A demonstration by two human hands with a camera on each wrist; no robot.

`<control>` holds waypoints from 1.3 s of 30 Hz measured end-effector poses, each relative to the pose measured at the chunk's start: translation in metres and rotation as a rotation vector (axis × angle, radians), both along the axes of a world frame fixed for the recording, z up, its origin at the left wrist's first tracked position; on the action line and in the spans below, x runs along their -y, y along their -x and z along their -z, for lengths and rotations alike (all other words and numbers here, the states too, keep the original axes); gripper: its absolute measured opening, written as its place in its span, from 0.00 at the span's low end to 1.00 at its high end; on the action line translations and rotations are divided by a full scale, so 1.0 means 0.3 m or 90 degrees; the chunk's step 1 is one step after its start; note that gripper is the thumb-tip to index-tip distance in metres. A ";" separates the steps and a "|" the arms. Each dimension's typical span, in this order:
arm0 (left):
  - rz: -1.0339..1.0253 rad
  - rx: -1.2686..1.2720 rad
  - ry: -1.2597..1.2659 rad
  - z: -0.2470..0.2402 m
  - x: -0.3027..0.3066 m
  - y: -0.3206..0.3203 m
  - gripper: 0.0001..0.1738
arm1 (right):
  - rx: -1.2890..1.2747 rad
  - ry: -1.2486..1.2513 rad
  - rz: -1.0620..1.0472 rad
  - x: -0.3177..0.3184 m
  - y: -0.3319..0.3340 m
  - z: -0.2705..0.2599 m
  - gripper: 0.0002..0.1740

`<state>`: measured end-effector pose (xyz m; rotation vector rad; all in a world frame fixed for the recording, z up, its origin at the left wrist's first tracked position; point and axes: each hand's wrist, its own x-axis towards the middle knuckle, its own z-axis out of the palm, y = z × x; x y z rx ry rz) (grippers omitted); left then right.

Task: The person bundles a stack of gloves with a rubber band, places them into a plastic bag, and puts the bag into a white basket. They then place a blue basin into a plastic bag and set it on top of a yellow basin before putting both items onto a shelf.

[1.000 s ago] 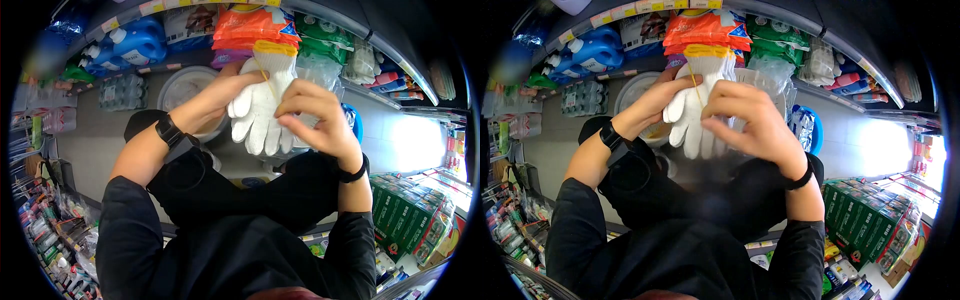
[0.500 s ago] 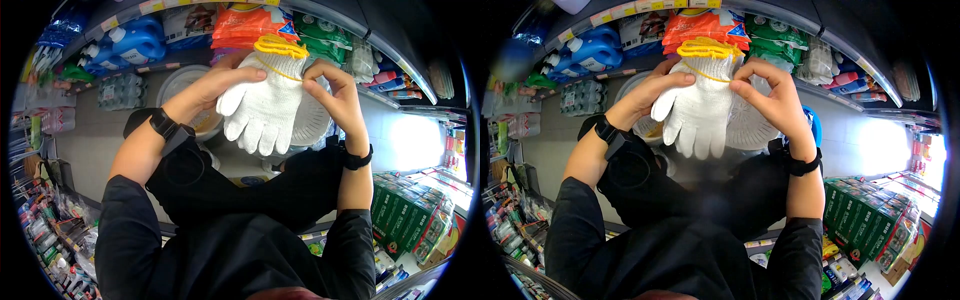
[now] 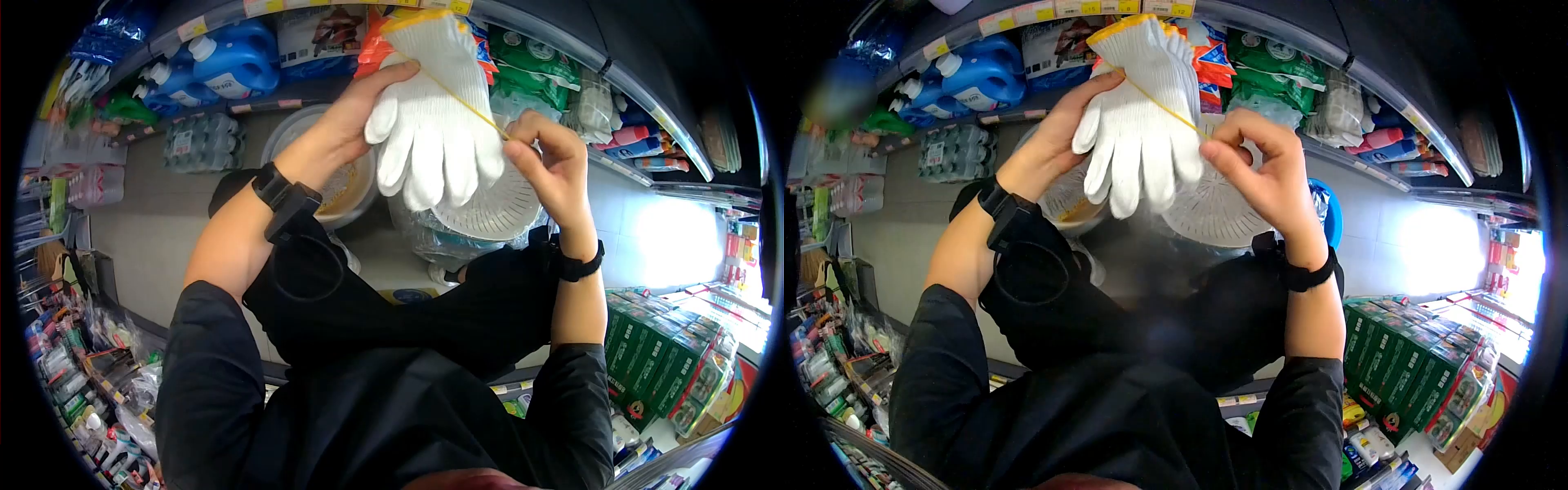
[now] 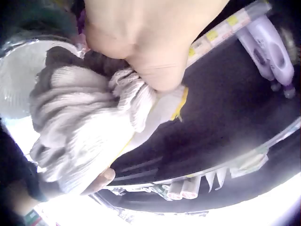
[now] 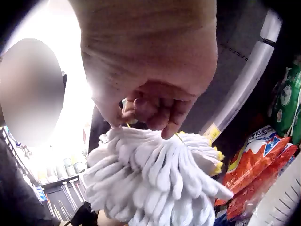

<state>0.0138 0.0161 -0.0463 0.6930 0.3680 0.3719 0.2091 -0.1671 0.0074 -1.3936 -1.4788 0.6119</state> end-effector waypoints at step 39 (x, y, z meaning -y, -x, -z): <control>-0.208 0.024 -0.940 -0.143 0.022 0.065 0.08 | -0.722 0.274 0.001 -0.001 0.095 0.093 0.35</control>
